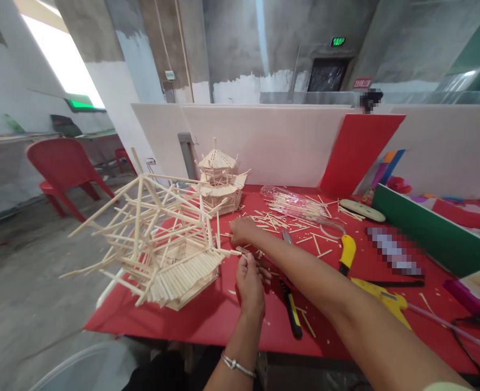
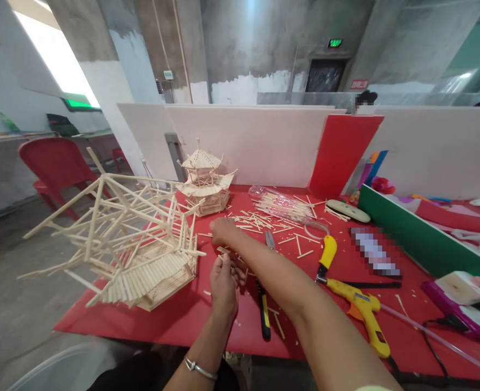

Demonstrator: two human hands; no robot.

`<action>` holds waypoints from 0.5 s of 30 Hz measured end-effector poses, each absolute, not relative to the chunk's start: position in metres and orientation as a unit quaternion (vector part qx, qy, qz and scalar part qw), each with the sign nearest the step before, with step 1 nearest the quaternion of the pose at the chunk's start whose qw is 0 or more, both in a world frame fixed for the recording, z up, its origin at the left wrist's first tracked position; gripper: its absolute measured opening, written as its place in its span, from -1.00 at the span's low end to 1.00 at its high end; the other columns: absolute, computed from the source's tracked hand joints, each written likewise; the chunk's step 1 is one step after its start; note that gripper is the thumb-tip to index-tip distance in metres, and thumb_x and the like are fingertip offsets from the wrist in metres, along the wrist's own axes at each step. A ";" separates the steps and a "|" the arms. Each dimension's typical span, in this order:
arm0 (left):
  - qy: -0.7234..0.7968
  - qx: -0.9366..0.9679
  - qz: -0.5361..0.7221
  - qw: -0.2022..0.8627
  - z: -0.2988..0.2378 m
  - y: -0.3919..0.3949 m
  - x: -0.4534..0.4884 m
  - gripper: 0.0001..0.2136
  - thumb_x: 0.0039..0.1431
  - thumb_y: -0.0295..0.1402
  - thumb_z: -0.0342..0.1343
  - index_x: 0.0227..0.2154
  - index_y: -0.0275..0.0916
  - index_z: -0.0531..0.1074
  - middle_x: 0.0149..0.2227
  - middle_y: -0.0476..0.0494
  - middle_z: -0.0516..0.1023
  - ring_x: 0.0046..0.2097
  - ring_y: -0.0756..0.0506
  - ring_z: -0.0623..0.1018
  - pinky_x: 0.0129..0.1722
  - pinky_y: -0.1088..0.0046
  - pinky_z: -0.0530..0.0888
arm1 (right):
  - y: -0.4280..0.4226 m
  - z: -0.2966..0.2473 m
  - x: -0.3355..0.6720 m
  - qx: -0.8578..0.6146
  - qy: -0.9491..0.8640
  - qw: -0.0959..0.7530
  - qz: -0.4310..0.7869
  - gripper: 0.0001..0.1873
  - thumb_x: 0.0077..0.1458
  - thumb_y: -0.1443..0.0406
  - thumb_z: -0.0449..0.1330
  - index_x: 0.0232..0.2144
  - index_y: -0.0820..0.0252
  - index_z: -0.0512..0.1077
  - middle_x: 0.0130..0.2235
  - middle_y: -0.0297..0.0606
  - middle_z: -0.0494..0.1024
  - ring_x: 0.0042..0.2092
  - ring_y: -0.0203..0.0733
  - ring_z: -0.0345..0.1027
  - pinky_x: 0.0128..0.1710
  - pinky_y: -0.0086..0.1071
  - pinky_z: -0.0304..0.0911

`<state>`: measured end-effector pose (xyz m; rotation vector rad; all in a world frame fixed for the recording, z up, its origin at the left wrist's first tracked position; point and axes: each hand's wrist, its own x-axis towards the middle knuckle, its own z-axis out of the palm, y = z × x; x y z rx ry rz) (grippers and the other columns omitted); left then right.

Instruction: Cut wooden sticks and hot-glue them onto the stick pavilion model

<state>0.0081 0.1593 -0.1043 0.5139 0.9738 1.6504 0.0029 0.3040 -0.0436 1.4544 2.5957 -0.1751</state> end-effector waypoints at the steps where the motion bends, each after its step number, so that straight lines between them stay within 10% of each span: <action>1: 0.406 0.214 0.700 0.547 -0.104 0.159 0.008 -0.61 0.09 0.06 0.14 -0.37 -0.20 0.29 -0.65 0.13 0.37 -0.68 0.08 0.35 -0.74 0.65 0.23 | 0.306 -0.044 0.004 0.489 0.865 0.084 -0.069 -0.60 0.23 0.16 0.18 0.05 0.23 0.35 0.05 -0.12 0.42 -0.01 -0.09 0.38 -0.04 -0.11 0.36; 15: 0.388 0.221 0.706 0.549 -0.101 0.160 0.006 -0.56 0.05 0.08 0.16 -0.33 -0.25 0.34 -0.56 0.01 0.48 -0.64 0.08 0.37 -0.71 0.63 0.27 | 0.318 -0.044 0.062 0.532 0.795 0.038 -0.289 -0.63 0.22 0.15 0.18 0.01 0.23 0.39 0.04 -0.19 0.44 -0.05 -0.09 0.40 -0.10 -0.17 0.39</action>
